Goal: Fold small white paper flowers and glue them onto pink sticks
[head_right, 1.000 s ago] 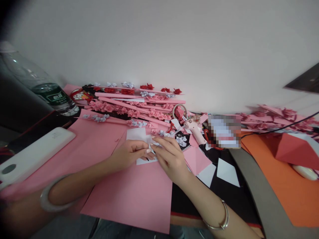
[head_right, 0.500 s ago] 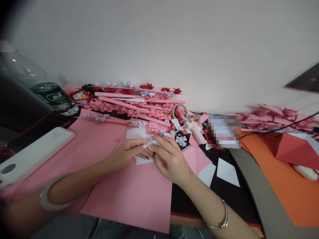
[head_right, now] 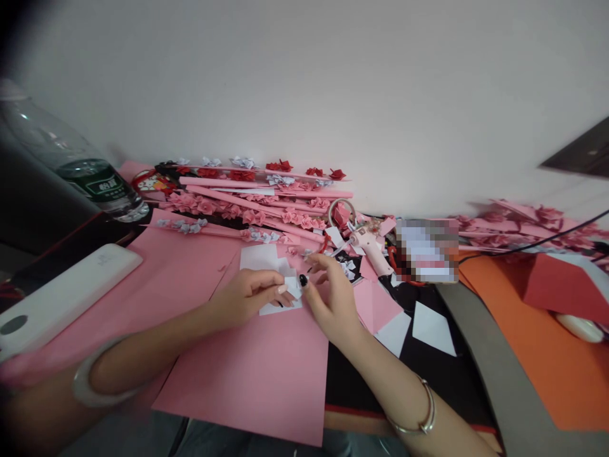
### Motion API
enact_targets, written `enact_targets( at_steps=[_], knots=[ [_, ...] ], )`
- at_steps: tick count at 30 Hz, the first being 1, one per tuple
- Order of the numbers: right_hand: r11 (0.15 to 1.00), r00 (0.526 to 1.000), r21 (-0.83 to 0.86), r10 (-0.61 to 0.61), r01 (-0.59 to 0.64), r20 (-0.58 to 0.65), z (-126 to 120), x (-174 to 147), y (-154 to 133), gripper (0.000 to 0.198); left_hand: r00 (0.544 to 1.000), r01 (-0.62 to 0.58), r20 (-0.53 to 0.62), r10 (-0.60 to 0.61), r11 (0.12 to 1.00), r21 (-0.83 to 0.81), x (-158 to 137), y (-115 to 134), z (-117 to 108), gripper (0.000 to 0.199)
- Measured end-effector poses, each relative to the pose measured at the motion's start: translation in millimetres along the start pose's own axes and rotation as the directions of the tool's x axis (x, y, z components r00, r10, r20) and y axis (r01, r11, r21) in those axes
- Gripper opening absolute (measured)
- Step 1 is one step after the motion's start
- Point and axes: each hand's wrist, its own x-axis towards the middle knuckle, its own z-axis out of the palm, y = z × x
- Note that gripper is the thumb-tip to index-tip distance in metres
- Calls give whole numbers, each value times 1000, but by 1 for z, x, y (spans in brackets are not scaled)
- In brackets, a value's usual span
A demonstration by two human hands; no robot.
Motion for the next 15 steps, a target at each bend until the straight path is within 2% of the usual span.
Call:
enact_targets(
  at_steps=[3,7,15],
  knots=[
    [997,989,-22,74,-72,127,2,-1,2,8,999,-37,25,34,989,143,-1,0,1,18],
    [997,955,-46,71,-60,289,1,-1,-1,14,997,-81,36,74,963,256,-2,1,1,17],
    [999,946,-14,52,-51,319,2,-4,-1,18,999,-21,36,19,998,51,0,-3,4,15]
  ],
)
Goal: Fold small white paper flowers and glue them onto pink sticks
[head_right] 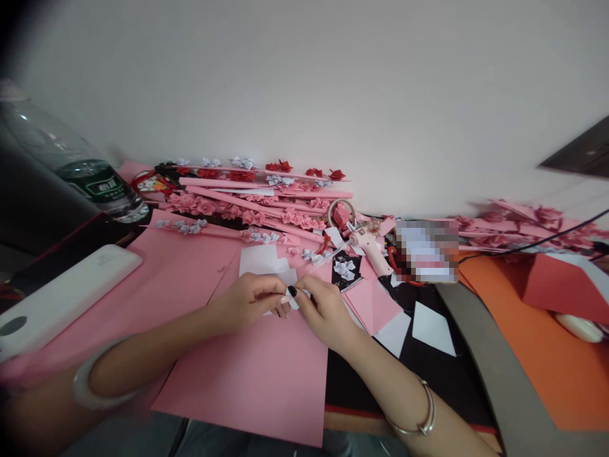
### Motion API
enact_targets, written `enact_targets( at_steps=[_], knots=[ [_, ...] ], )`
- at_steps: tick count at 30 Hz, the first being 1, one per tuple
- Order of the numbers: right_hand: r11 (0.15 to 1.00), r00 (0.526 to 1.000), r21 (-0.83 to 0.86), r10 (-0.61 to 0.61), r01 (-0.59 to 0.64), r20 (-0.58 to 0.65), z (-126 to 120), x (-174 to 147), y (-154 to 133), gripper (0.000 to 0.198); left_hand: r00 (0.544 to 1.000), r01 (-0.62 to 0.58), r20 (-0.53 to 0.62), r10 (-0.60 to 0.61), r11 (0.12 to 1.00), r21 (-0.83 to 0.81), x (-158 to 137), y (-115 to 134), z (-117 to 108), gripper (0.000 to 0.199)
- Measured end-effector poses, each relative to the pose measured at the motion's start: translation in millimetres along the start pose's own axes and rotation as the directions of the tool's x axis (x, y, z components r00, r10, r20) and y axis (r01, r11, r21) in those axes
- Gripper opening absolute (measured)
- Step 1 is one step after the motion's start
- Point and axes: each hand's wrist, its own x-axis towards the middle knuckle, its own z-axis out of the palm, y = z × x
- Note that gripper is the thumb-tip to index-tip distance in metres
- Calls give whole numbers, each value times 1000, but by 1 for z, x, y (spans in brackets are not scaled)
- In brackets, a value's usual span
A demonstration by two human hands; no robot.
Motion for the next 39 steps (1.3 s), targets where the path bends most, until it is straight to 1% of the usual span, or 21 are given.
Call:
enact_targets(
  at_steps=[4,10,13,16,21,24,28,33,37,39],
  knots=[
    [1000,1000,-3,-12,12,16,0,0,0,17,1000,21,6,-21,999,-34,-1,-1,1,14],
    [999,999,-11,-31,31,12,0,0,-4,17,999,20,29,-22,999,50,-1,4,-1,14],
    [1000,999,1,-15,15,51,0,-1,-5,18,998,64,29,-64,998,13,-1,3,-2,17],
    [999,997,45,-8,5,75,0,0,-5,24,996,82,23,-81,996,-27,-1,1,-2,21],
    [998,998,28,63,-63,25,0,1,-1,24,999,45,-26,-44,999,9,0,0,-3,22],
    [999,999,10,48,-48,0,1,0,1,26,998,53,-41,-52,998,31,0,0,-3,19],
    [1000,1000,-6,10,-10,-16,2,0,0,26,995,94,-29,-95,995,-42,0,-1,-2,15],
    [999,999,-1,46,-46,-8,1,0,1,30,995,97,-16,-100,989,-114,0,-2,-2,13],
    [999,998,-21,43,-44,-41,3,0,3,32,994,106,3,-106,984,-147,1,-4,-2,15],
    [999,997,-26,41,-42,-61,4,0,3,32,993,116,31,-112,980,-161,2,-5,-1,17]
  ],
)
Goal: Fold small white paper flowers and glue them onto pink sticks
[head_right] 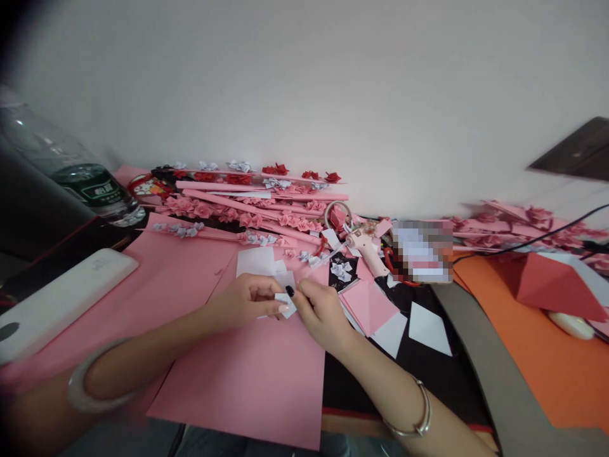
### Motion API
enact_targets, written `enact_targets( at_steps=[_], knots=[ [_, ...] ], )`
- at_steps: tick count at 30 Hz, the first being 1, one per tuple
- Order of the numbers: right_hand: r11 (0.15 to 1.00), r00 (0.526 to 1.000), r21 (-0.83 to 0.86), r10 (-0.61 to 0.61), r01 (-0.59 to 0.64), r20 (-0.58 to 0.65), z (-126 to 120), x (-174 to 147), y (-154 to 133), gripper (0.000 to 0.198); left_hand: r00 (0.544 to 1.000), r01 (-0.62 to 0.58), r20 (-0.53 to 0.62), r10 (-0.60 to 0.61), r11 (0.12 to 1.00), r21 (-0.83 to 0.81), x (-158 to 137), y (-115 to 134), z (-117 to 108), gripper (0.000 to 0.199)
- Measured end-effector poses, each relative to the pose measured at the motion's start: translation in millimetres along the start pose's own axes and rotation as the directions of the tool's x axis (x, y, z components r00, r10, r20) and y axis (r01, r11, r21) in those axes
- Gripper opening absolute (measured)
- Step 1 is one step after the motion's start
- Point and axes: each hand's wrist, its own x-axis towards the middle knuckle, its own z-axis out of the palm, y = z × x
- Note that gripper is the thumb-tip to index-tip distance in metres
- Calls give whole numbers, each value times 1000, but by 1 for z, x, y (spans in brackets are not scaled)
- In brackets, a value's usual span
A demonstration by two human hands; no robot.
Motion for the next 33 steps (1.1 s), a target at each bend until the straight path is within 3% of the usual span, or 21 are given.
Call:
enact_targets(
  at_steps=[4,9,13,19,23,28,33],
  knots=[
    [999,1000,38,-4,5,-10,-1,0,-1,27,998,64,27,-63,997,-53,2,-1,1,21],
    [993,982,116,-8,31,-191,-6,-3,-3,13,993,22,-117,-26,999,-32,2,1,-2,15],
    [991,990,104,-76,88,-116,-7,-6,-4,18,976,10,-219,20,991,132,1,4,-3,17],
    [991,999,135,3,4,-51,-3,-4,-5,20,961,6,-262,87,942,335,-2,11,1,20],
    [977,999,215,25,-17,-32,-2,-4,-6,17,966,6,-250,72,955,297,-1,8,0,18],
    [968,999,250,12,2,-53,-1,-5,-5,13,991,53,-129,-39,993,103,1,-1,-4,19],
    [966,1000,260,13,-10,-10,-2,-5,-7,17,993,63,-106,-55,995,72,1,0,-4,20]
  ],
)
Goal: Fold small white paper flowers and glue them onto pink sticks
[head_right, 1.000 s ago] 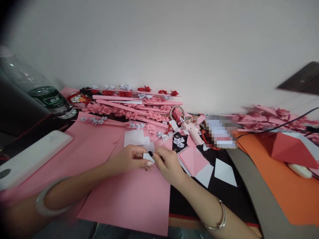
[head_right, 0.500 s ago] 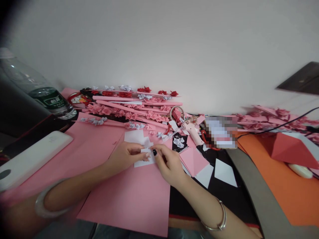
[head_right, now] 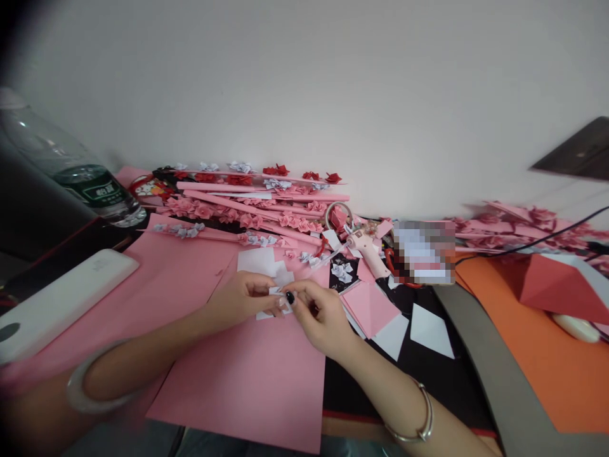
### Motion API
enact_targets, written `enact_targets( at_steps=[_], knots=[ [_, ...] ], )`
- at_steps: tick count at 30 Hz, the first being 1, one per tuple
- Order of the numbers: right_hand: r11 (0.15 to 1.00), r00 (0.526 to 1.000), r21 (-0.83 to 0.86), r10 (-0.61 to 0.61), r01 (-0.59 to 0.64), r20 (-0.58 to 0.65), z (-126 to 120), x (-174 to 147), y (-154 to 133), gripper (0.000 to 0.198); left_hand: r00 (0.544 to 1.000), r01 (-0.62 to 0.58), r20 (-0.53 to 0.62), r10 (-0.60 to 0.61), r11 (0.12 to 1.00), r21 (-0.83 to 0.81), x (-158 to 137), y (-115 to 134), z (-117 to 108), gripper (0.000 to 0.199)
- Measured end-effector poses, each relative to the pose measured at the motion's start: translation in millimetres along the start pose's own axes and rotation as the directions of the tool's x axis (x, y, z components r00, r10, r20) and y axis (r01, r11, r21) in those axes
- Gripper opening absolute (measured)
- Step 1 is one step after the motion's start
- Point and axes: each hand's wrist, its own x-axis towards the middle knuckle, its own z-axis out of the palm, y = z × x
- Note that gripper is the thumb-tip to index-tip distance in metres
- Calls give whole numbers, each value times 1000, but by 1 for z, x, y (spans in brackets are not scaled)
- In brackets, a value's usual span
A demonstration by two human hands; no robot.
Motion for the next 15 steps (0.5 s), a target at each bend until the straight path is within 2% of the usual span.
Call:
enact_targets(
  at_steps=[11,15],
  knots=[
    [999,1000,32,12,-13,16,-2,2,-1,20,995,24,94,-12,991,-130,-1,8,0,27],
    [995,997,99,15,-22,73,-3,3,-3,22,986,51,163,-26,987,-149,-1,10,-2,24]
  ],
)
